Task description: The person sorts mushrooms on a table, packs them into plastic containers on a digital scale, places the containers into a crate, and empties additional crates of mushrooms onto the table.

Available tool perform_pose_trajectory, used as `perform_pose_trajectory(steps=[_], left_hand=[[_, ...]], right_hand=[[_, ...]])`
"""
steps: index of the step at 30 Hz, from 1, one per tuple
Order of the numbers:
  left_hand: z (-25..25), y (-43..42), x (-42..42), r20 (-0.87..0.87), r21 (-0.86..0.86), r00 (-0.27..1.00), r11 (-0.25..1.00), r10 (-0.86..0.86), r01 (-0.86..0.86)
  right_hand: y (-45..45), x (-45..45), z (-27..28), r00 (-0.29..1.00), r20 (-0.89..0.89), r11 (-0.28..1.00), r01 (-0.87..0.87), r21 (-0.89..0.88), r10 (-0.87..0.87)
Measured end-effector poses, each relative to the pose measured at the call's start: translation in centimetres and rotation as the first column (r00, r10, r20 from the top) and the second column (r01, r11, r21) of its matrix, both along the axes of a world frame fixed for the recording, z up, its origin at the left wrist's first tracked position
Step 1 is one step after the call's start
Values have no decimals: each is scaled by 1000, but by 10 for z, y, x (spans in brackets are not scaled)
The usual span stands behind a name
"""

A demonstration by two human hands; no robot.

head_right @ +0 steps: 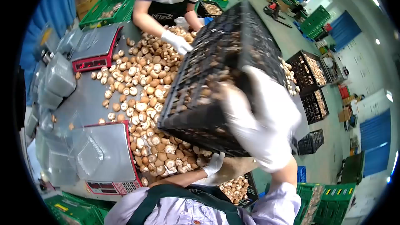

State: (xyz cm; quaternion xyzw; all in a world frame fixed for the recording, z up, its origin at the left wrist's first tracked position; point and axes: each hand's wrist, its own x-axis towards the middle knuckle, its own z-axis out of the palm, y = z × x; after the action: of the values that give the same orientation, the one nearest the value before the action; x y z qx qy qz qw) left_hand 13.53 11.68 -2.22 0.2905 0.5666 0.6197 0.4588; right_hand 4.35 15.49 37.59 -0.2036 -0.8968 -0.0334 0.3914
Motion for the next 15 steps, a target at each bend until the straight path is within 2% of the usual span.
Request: perform_pose_trajectory(steps=[1,3,4,7,9,11,13,14,15], left_hand=[[2,1,0,41,17,999,1000,7,-8],[7,3,-6,107,49,994,998,36,-42],[6,4,-9,134,59,989,996,55,-63],[9,4,-15,209,59,974,993,89,-103],[10,7,-18,266,62,958,990,106,-127],[8,10,-23,322,56,938,987,127,-153],[13,13,-31,388,47,910,983,147,-179],[18,14,-34,432,40,887,979,162,-198],[23,17,-36,464,29,868,976,179,-217]], right_hand=[[-6,-24,-1,993,121,998,-10,65,2],[-13,-65,-16,972,232,999,20,42,-30],[-15,-81,-21,965,262,998,-36,49,21],[-15,-99,-21,965,176,967,-218,135,193],[-13,-83,-6,960,187,960,-237,151,208],[0,-38,12,939,105,925,-341,167,328],[32,32,16,938,-70,914,-311,261,339],[44,69,-1,885,-369,959,-264,108,285],[65,106,-35,791,-597,991,-122,53,130]])
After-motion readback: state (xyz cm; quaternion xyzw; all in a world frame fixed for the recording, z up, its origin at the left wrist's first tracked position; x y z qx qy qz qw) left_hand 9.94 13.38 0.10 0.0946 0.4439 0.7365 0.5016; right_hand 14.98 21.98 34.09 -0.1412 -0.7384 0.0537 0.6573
